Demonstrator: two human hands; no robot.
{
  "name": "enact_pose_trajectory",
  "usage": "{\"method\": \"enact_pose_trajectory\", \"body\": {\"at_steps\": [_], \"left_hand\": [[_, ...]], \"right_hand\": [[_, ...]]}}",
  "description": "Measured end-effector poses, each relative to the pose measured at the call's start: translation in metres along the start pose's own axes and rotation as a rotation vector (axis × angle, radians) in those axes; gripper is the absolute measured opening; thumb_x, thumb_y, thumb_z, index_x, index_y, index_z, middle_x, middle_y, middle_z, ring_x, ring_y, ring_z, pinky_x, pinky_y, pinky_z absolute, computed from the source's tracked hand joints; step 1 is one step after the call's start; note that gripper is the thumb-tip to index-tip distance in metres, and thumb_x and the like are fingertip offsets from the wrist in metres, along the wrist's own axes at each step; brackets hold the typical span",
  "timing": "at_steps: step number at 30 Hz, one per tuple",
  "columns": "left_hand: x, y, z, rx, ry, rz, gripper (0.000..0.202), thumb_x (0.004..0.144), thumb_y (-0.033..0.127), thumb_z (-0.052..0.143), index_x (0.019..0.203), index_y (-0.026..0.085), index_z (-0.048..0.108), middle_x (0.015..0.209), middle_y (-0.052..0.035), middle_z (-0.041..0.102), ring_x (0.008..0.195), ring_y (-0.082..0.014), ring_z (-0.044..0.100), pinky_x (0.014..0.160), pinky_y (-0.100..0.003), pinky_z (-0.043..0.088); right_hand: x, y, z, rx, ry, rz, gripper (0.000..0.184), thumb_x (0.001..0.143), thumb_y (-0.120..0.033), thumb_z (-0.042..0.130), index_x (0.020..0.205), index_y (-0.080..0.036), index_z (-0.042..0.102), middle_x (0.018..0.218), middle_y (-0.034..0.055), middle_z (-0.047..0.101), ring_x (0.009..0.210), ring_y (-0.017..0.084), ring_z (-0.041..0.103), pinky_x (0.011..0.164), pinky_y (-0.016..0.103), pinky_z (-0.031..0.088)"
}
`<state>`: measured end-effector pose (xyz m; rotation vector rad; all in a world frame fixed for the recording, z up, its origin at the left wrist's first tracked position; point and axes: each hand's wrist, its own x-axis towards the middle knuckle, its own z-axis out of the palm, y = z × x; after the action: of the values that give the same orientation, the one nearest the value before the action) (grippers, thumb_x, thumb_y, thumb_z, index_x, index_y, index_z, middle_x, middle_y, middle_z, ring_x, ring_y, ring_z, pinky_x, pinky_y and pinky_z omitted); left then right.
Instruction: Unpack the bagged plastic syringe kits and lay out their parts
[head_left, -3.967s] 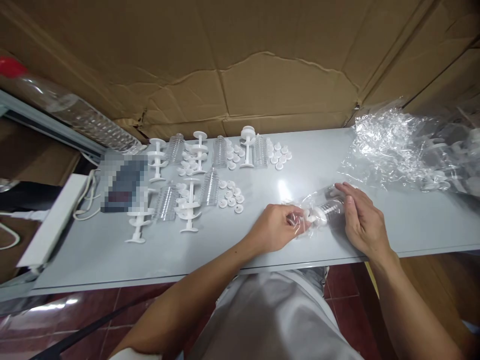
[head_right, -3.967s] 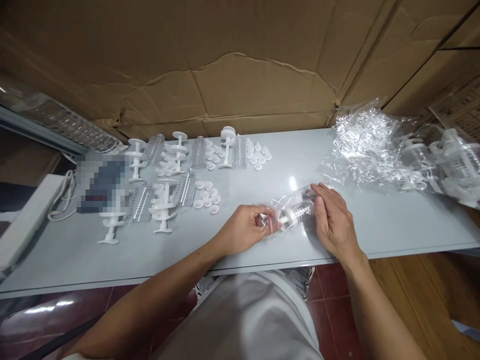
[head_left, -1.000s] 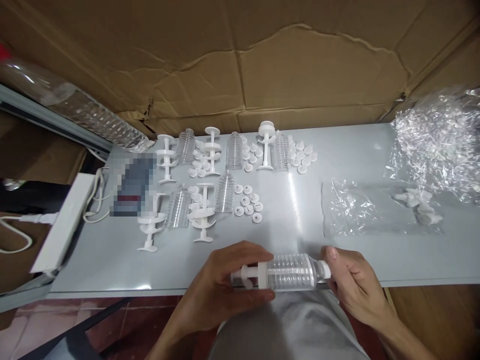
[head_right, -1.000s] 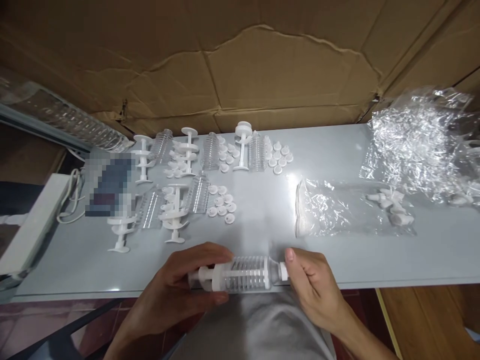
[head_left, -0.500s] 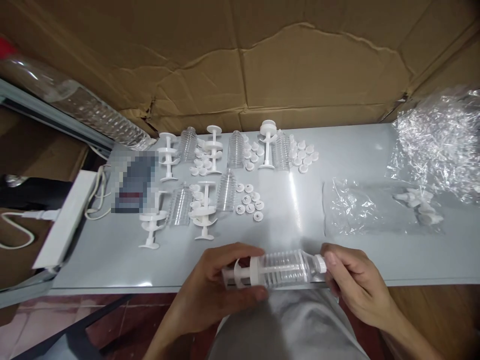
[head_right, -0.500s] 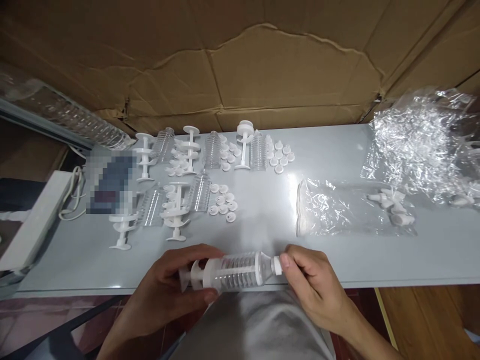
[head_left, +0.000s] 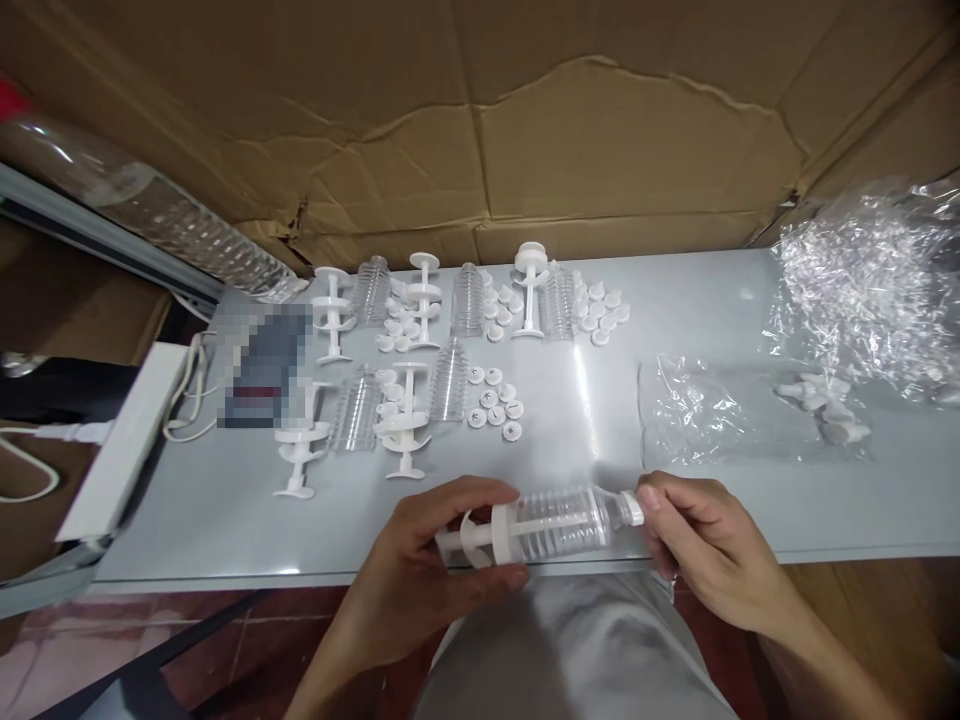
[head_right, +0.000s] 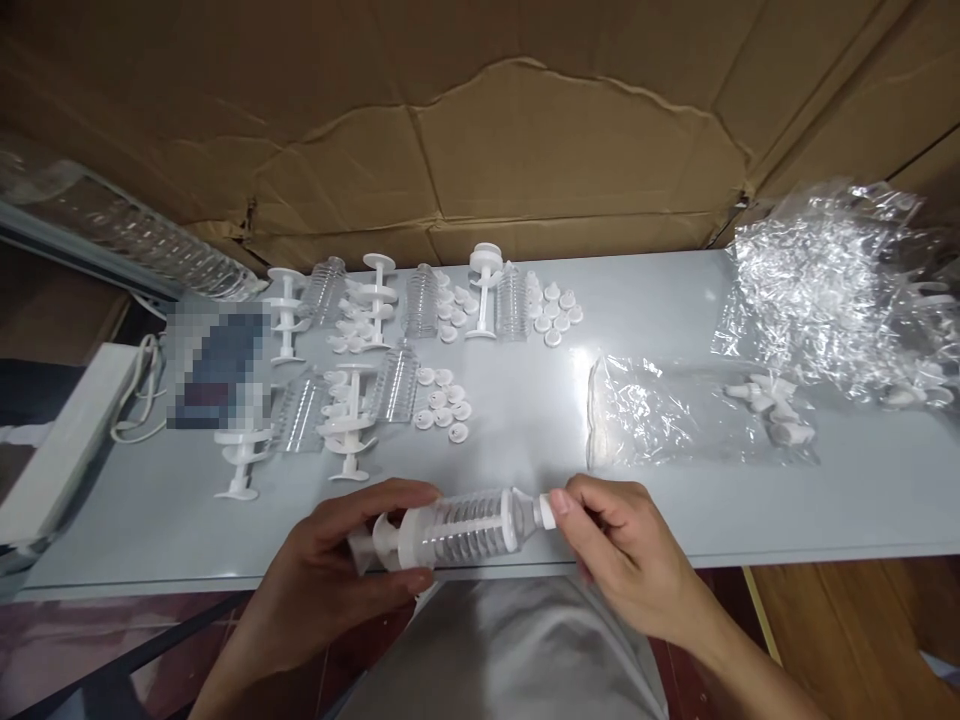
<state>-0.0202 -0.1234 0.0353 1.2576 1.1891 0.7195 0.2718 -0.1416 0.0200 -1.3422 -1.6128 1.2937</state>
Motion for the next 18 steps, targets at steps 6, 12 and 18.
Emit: {"method": "enact_pose_trajectory", "body": {"at_steps": [6, 12, 18], "left_hand": [[0.005, 0.0, -0.011, -0.002, 0.025, -0.223, 0.037, 0.077, 0.047, 0.086, 0.1, 0.019, 0.084, 0.076, -0.0034, 0.068, 0.065, -0.0144, 0.058, 0.058, -0.022, 0.047], [-0.001, 0.002, -0.011, 0.041, 0.124, -0.174, 0.043, 0.075, 0.047, 0.088, 0.107, 0.02, 0.083, 0.082, -0.0043, 0.071, 0.071, -0.017, 0.061, 0.064, -0.023, 0.052], [-0.007, 0.0, -0.006, 0.007, 0.23, -0.162, 0.045, 0.072, 0.045, 0.09, 0.109, 0.02, 0.082, 0.084, -0.0042, 0.072, 0.071, -0.0173, 0.061, 0.064, -0.024, 0.054]], "right_hand": [[0.006, -0.012, -0.022, -0.255, 0.104, -0.067, 0.017, 0.108, -0.036, 0.053, 0.102, -0.024, 0.063, 0.075, -0.0011, 0.064, 0.059, 0.012, 0.057, 0.058, 0.026, 0.046], [0.079, -0.034, -0.037, -1.042, 0.013, -0.146, 0.031, 0.105, -0.036, 0.048, 0.084, -0.019, 0.062, 0.078, 0.0072, 0.067, 0.056, 0.014, 0.05, 0.054, 0.031, 0.028], [0.144, -0.045, -0.033, -1.248, -0.186, 0.021, 0.033, 0.104, -0.028, 0.047, 0.073, -0.021, 0.056, 0.073, 0.0093, 0.068, 0.056, 0.016, 0.049, 0.058, 0.032, 0.027]]}}
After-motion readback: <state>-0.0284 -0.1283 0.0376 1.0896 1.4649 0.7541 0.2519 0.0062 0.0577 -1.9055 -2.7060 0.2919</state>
